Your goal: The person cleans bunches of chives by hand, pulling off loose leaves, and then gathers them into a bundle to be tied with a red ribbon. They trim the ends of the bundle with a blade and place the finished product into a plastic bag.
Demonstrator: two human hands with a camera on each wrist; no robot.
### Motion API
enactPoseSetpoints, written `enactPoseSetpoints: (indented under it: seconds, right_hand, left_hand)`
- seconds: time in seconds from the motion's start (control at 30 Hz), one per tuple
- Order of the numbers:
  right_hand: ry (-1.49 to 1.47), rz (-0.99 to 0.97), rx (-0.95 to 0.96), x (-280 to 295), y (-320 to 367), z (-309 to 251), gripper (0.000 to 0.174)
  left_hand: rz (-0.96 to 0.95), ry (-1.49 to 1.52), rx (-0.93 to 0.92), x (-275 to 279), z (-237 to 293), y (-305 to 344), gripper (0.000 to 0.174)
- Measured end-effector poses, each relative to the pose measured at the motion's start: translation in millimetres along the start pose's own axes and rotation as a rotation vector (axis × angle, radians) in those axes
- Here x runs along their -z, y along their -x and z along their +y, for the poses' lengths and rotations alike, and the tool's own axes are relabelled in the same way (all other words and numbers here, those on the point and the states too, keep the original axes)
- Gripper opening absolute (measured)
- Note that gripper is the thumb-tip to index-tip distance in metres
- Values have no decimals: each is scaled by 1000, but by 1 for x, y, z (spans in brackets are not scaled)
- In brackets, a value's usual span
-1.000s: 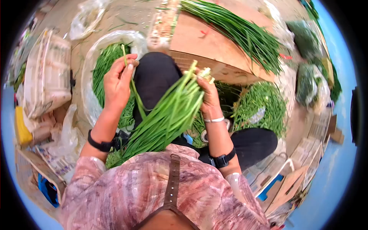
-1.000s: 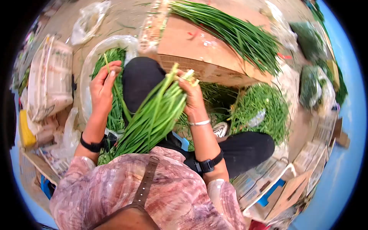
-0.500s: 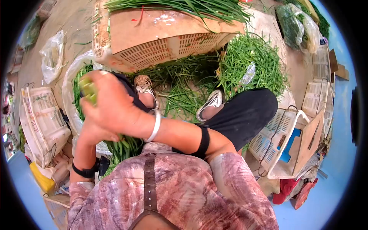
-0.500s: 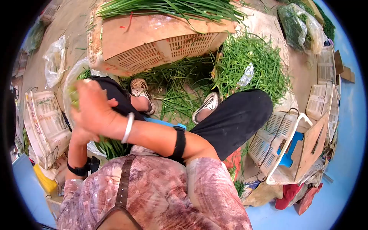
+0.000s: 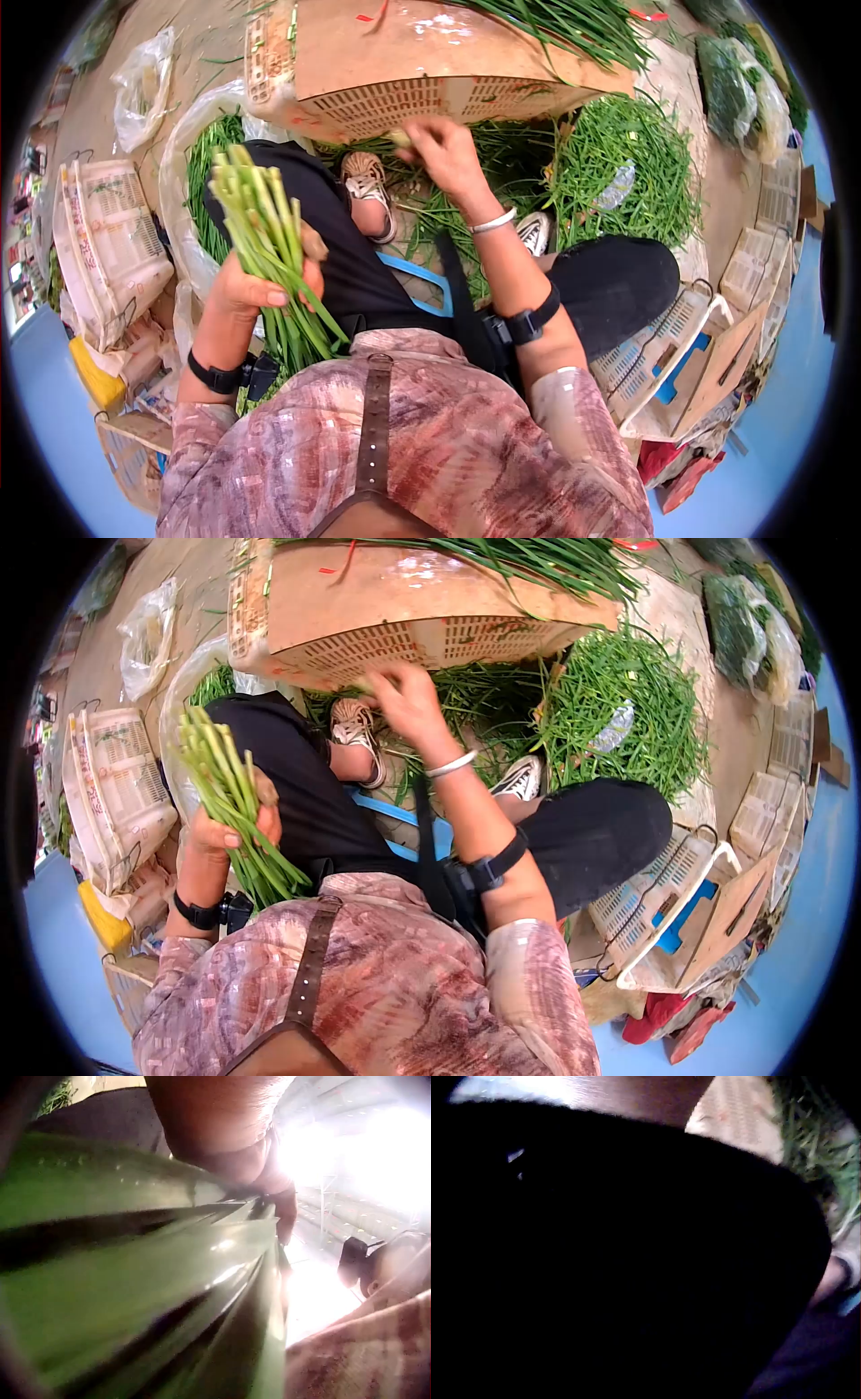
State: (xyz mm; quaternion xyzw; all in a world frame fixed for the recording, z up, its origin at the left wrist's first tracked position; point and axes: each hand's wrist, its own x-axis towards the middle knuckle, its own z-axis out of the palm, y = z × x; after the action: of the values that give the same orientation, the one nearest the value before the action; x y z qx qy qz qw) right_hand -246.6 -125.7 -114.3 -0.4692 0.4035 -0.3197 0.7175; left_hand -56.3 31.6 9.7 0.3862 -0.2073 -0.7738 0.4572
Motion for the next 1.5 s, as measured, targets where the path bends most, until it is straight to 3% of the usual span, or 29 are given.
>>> enactPoseSetpoints:
  seconds: [0.03, 0.07, 0.1, 0.17, 0.23, 0.37, 0.4, 0.43, 0.5, 0.53, 0.57, 0.6, 0.63, 0.7, 0.77, 0.97, 1.07, 1.17, 1.23, 1.3, 1.5]
  right_hand:
    - [733, -83, 25, 28, -9, 50, 25]
    - [1010, -119, -40, 39, -2, 95, 21]
    - [1073, -193, 15, 50, 1, 157, 19]
    - [1272, -377, -158, 47, 7, 215, 22]
    - [1414, -532, -283, 29, 17, 216, 27]
    - [1578, -670, -339, 19, 18, 249, 31]
    - [1577, -560, -208, 23, 20, 255, 25]
    - [1579, -568, -217, 27, 17, 242, 25]
    - [1206, -343, -227, 41, -4, 204, 20]
    - [974, -123, 102, 56, -9, 198, 14]
    - [719, 95, 3, 57, -13, 170, 17]
    - [564, 107, -114, 64, -20, 135, 17]
    - [288, 125, -138, 77, -26, 136, 17]
    - [-69, 64, -280, 67, -15, 36, 22]
    - [-232, 54, -258, 56, 0, -14, 23]
    - [-280, 37, -61, -23, 39, -97, 15]
    - [-300, 42, 158, -66, 46, -94, 12]
    - [-294, 120, 213, -89, 57, -90, 15]
    - [-341, 148, 179, -96, 69, -100, 18]
    - [-226, 236, 261, -100, 68, -94, 20]
    - [376, 285, 543, -105, 68, -97, 20]
  left_hand:
    - [-50, 88, 9, 3, -5, -4, 62]
    - [-84, 117, 36, 7, -8, -8, 62]
    - [-120, 148, 66, 11, -10, -12, 62]
    - [-106, 171, 99, 17, -11, -16, 62]
    - [-149, 241, 129, 26, -13, -22, 61]
    - [-265, 286, 107, 31, -14, -32, 64]
    - [-270, 278, 98, 32, -13, -34, 64]
    - [-268, 289, 99, 32, -13, -37, 64]
    - [-227, 249, 86, 28, -13, -40, 63]
    - [-199, 269, 86, 26, -12, -41, 62]
    - [-188, 257, 120, 26, -10, -42, 61]
    - [-180, 231, 106, 27, -9, -43, 61]
    - [-177, 200, 87, 27, -9, -43, 61]
    - [-118, 194, 87, 22, -7, -42, 62]
    - [-82, 164, 55, 20, -5, -40, 62]
    - [14, -95, -75, -5, 28, -45, 56]
    - [70, -178, -113, -28, 33, -50, 45]
    - [177, -341, -264, -34, 23, -52, 36]
    - [149, -372, -284, -39, 20, -45, 30]
    - [304, -591, -370, -52, 18, -41, 28]
    - [223, -462, -292, -39, 18, -30, 36]
